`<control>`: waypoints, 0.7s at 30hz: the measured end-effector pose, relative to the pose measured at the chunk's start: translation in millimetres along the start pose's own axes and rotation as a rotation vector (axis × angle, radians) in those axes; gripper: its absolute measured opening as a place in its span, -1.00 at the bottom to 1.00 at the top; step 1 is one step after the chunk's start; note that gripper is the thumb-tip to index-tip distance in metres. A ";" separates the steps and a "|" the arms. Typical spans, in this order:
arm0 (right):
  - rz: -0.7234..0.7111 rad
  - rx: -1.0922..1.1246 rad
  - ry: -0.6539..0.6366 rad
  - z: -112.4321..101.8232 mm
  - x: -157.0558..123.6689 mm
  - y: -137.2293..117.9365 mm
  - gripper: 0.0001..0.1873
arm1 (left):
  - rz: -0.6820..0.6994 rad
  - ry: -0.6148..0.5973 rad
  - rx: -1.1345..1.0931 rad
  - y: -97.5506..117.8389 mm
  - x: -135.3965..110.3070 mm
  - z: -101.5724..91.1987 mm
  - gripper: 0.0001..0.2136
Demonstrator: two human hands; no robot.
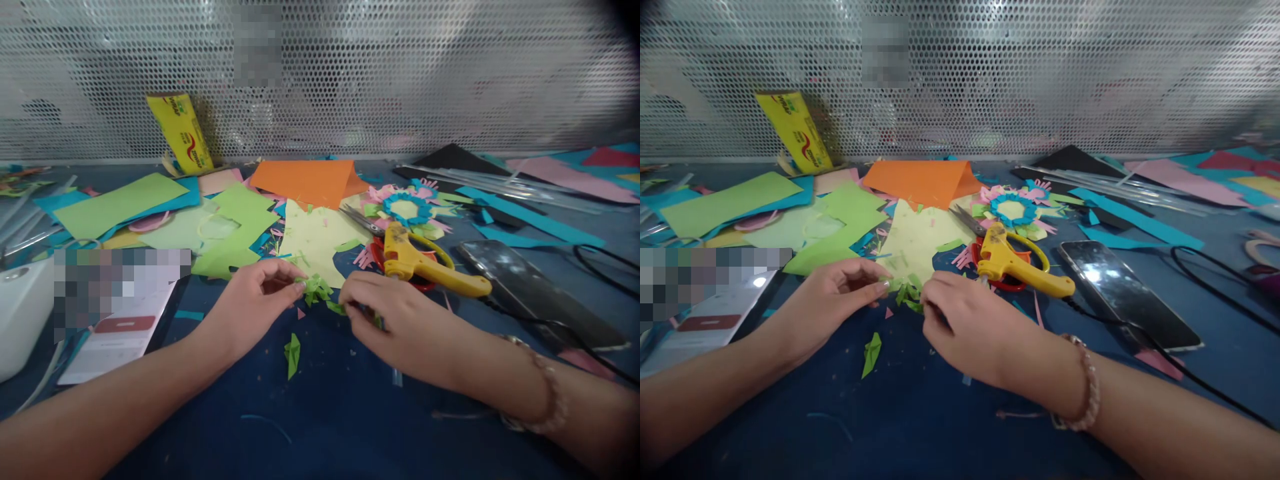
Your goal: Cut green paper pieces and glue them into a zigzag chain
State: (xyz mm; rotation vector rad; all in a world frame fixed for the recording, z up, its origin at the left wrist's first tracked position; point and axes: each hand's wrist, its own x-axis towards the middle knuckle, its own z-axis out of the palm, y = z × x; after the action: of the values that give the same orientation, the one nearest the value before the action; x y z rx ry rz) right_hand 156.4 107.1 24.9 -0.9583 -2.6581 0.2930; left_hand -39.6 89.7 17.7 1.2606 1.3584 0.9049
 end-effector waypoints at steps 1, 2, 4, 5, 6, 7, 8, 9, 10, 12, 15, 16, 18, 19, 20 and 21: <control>0.092 0.093 -0.011 -2.5 1.7 -0.2 -0.84 | 0.003 -0.008 0.002 0.5 -0.2 0.4 -0.84; 0.163 0.178 -0.039 -4.8 3.1 -0.3 -0.83 | 0.009 -0.017 0.008 1.2 -0.5 0.9 -0.85; 0.267 0.338 -0.116 -8.1 5.1 0.0 -0.82 | 0.020 -0.036 0.029 3.1 -1.7 2.4 -0.87; 0.305 0.413 -0.152 -9.1 5.5 0.2 -0.81 | 0.024 -0.044 0.041 4.2 -2.4 3.2 -0.87; 0.332 0.477 -0.181 -9.5 5.8 0.5 -0.81 | 0.027 -0.051 0.050 5.1 -3.2 4.1 -0.87; 0.351 0.522 -0.197 -9.7 5.9 0.7 -0.81 | 0.028 -0.055 0.057 5.9 -4.0 4.8 -0.88; 0.362 0.545 -0.202 -9.5 5.9 0.7 -0.80 | 0.030 -0.056 0.060 6.4 -4.8 5.4 -0.88; 0.368 0.550 -0.202 -9.3 6.1 0.6 -0.81 | 0.031 -0.057 0.062 6.7 -5.4 5.9 -0.88; 0.369 0.545 -0.198 -9.0 6.3 0.4 -0.81 | 0.032 -0.056 0.063 6.8 -6.0 6.4 -0.88; 0.368 0.528 -0.183 -8.4 7.1 0.0 -0.81 | 0.038 -0.055 0.059 6.3 -6.7 7.1 -0.89; 0.369 0.529 -0.176 -8.0 8.4 -0.3 -0.81 | 0.045 -0.059 0.016 5.1 -7.2 8.4 -0.90; 0.366 0.530 -0.175 -7.9 8.8 -0.2 -0.81 | 0.043 -0.062 -0.009 4.7 -7.2 8.9 -0.90; 0.362 0.523 -0.185 -7.9 9.2 0.0 -0.80 | 0.036 -0.076 -0.052 3.9 -7.4 9.9 -0.90; 0.360 0.516 -0.190 -8.0 9.3 0.1 -0.79 | 0.034 -0.086 -0.067 3.7 -7.5 10.3 -0.90; 0.360 0.509 -0.194 -8.0 9.2 0.1 -0.79 | 0.032 -0.095 -0.076 3.4 -7.7 10.6 -0.89; 0.359 0.504 -0.196 -8.1 9.2 0.2 -0.78 | 0.029 -0.105 -0.081 3.3 -7.8 10.8 -0.89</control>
State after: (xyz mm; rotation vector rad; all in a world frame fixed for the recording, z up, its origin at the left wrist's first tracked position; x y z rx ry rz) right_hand 152.6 113.9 34.3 -1.2653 -2.3626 1.1245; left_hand -29.0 81.4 20.3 1.2509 1.2129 0.8921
